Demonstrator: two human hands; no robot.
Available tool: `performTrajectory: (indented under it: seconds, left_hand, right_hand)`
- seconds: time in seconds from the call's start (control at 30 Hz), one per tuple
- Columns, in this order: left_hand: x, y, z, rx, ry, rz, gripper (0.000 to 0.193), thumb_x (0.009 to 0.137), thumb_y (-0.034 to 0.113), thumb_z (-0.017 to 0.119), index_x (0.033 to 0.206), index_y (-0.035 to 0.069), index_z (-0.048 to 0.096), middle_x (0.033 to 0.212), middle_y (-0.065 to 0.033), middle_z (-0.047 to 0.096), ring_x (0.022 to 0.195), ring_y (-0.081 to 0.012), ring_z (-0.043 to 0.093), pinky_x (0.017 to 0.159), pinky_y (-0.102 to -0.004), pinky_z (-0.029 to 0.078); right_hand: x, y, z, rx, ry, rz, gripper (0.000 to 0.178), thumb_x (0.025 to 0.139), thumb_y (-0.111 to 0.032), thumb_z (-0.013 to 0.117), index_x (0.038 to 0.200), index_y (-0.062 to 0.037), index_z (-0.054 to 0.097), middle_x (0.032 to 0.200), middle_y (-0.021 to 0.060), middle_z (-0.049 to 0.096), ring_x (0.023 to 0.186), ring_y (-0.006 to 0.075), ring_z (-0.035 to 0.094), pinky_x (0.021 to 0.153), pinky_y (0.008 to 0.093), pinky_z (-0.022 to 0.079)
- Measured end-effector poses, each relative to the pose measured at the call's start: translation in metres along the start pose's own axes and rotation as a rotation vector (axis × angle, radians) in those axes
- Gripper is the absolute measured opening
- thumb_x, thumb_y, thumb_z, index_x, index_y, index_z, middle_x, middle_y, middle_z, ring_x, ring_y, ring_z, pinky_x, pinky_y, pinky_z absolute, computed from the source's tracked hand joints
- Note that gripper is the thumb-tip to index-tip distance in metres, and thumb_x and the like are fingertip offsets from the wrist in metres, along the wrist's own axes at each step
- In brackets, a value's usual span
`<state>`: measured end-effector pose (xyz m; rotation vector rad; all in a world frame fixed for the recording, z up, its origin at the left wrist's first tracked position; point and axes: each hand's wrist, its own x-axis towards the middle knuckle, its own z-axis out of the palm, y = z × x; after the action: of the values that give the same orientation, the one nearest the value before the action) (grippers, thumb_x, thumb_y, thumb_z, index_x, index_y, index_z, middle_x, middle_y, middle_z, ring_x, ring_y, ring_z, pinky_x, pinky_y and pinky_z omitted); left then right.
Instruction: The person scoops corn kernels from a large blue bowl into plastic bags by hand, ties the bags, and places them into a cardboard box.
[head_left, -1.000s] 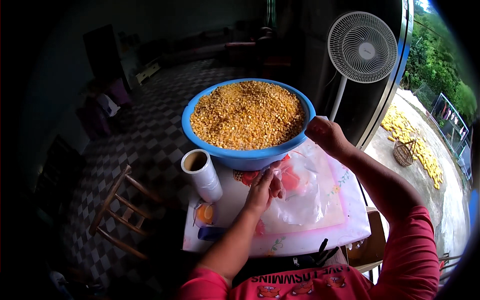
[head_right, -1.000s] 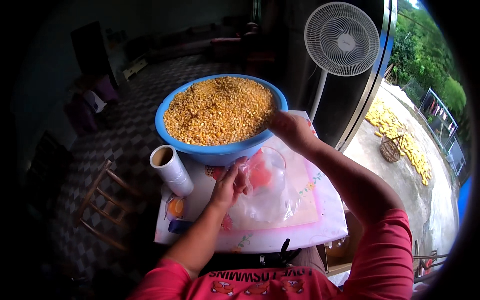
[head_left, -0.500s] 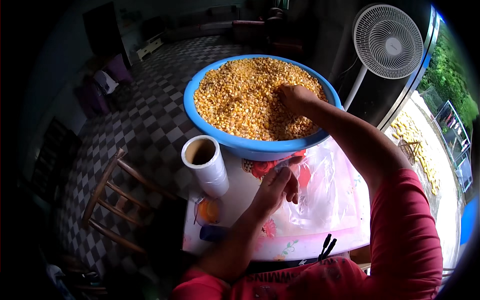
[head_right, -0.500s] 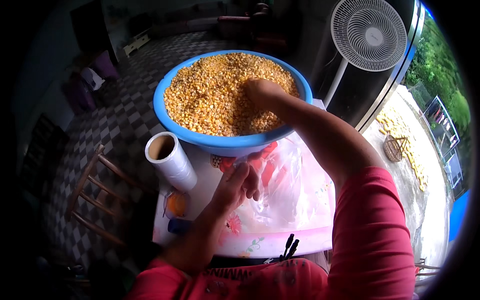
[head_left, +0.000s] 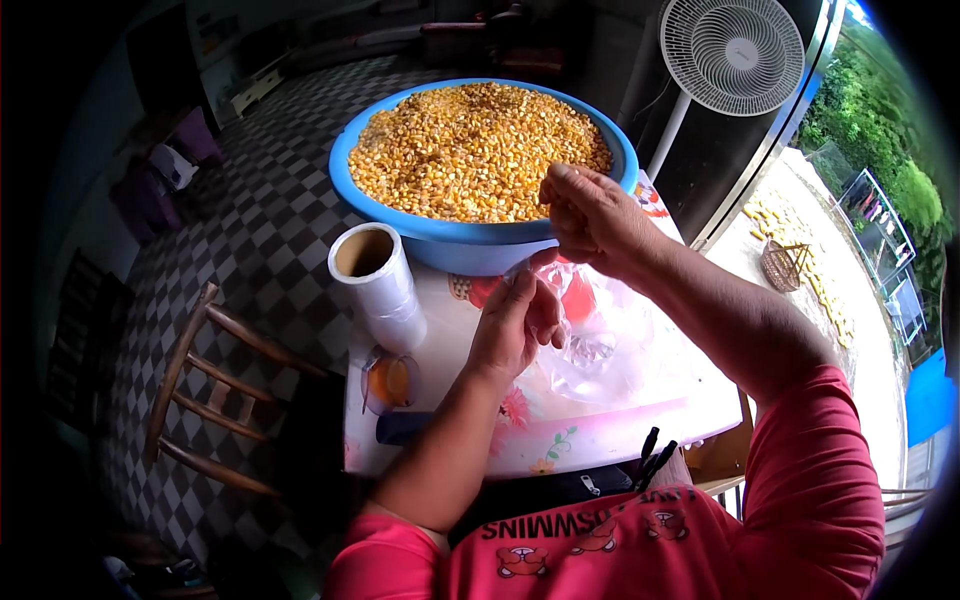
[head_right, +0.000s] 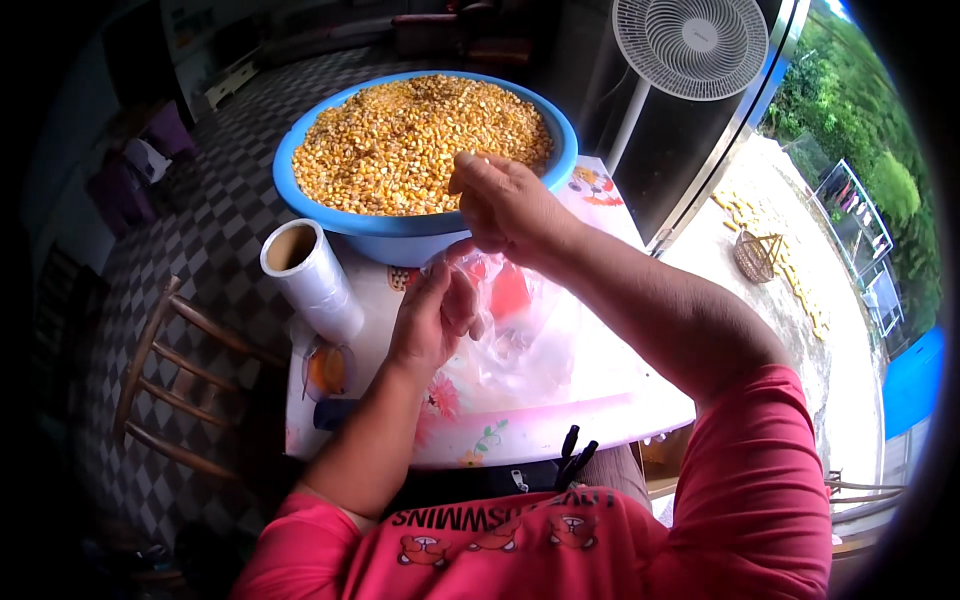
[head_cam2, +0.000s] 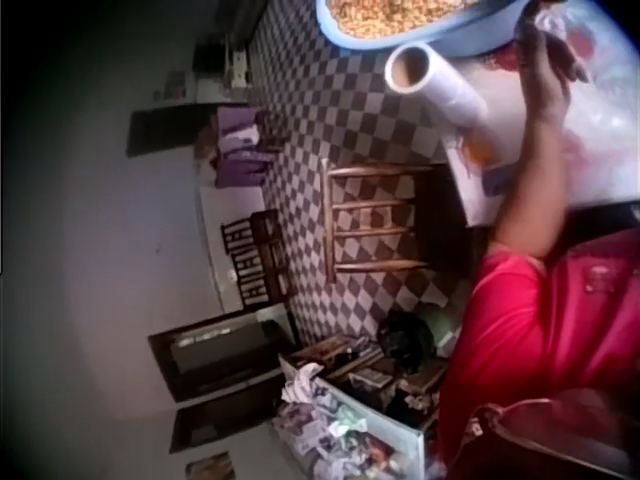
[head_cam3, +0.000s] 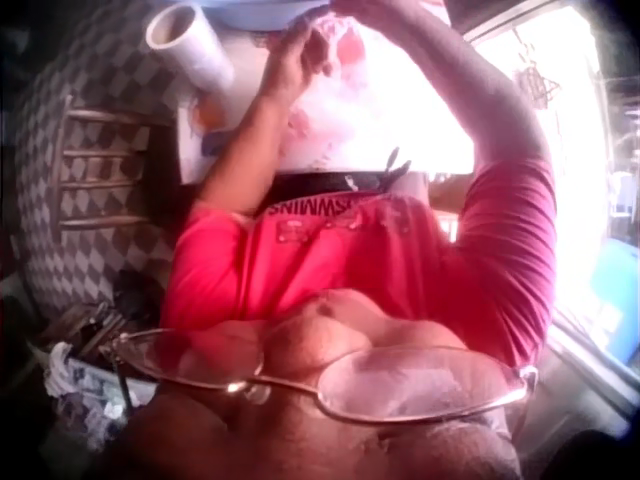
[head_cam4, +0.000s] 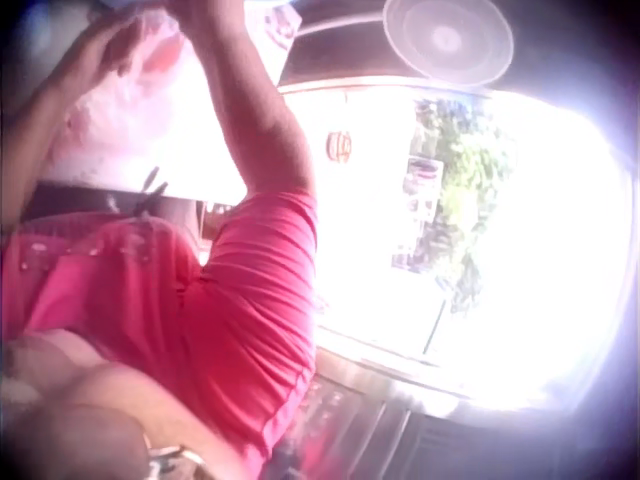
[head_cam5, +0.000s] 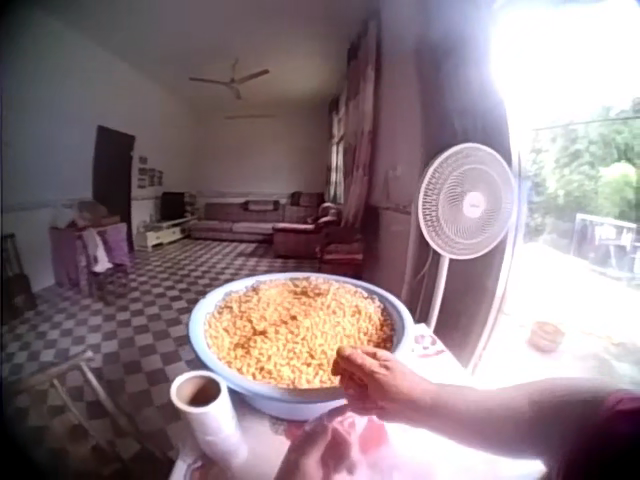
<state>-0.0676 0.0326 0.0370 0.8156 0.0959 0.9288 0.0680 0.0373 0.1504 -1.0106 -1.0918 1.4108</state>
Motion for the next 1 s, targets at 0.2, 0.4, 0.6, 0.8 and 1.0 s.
performTrajectory:
  seconds: [0.2,0.4,0.6,0.8,1.0]
  left_hand:
    - [0.0,0.0,-0.003,-0.087,0.048,0.009,0.046,0.095,0.038,0.042,0.129,0.007,0.041,0.061,-0.0013,0.05,0.048,-0.01,0.042,0.049,-0.0293,0.042]
    - [0.001,0.0,-0.006,-0.224,-0.086,0.007,0.045,0.095,0.037,0.043,0.128,0.006,0.042,0.063,-0.0022,0.053,0.047,-0.0105,0.044,0.048,-0.0301,0.044]
    - [0.003,-0.006,-0.011,-0.178,-0.042,-0.041,0.047,0.093,0.039,0.046,0.127,0.005,0.043,0.064,-0.0021,0.054,0.048,-0.0104,0.045,0.05,-0.0297,0.047]
    - [0.004,-0.006,-0.009,-0.153,-0.048,-0.099,0.044,0.094,0.04,0.045,0.128,0.012,0.043,0.062,-0.0008,0.05,0.05,-0.0097,0.045,0.05,-0.0268,0.043]
    - [0.004,-0.008,-0.01,-0.148,-0.061,-0.098,0.046,0.093,0.041,0.046,0.128,0.012,0.043,0.062,-0.0005,0.049,0.049,-0.0097,0.042,0.05,-0.0281,0.041]
  right_hand:
    - [-0.036,0.03,-0.016,-0.117,-0.042,0.157,0.03,0.096,-0.037,0.044,0.086,-0.0093,0.048,0.056,-0.003,0.034,0.044,0.0082,0.031,0.039,0.0234,0.028]
    - [-0.056,0.065,-0.039,-0.52,0.028,0.482,0.024,0.092,-0.027,0.047,0.082,-0.0057,0.052,0.058,-0.0013,0.04,0.049,0.0087,0.037,0.045,0.0246,0.032]
    - [-0.06,0.066,-0.086,-1.623,-0.476,0.458,0.021,0.087,-0.022,0.049,0.098,-0.008,0.062,0.092,0.0099,0.065,0.084,0.0232,0.06,0.077,0.0348,0.047]
    - [-0.072,0.009,-0.08,-1.805,-0.354,0.361,0.019,0.079,-0.015,0.063,0.097,-0.008,0.063,0.091,0.0116,0.064,0.088,0.0258,0.062,0.075,0.036,0.049]
    - [-0.062,-0.003,-0.076,-1.712,-0.336,0.12,0.013,0.078,-0.014,0.062,0.09,-0.0075,0.065,0.086,0.0113,0.065,0.082,0.0261,0.062,0.075,0.0357,0.048]
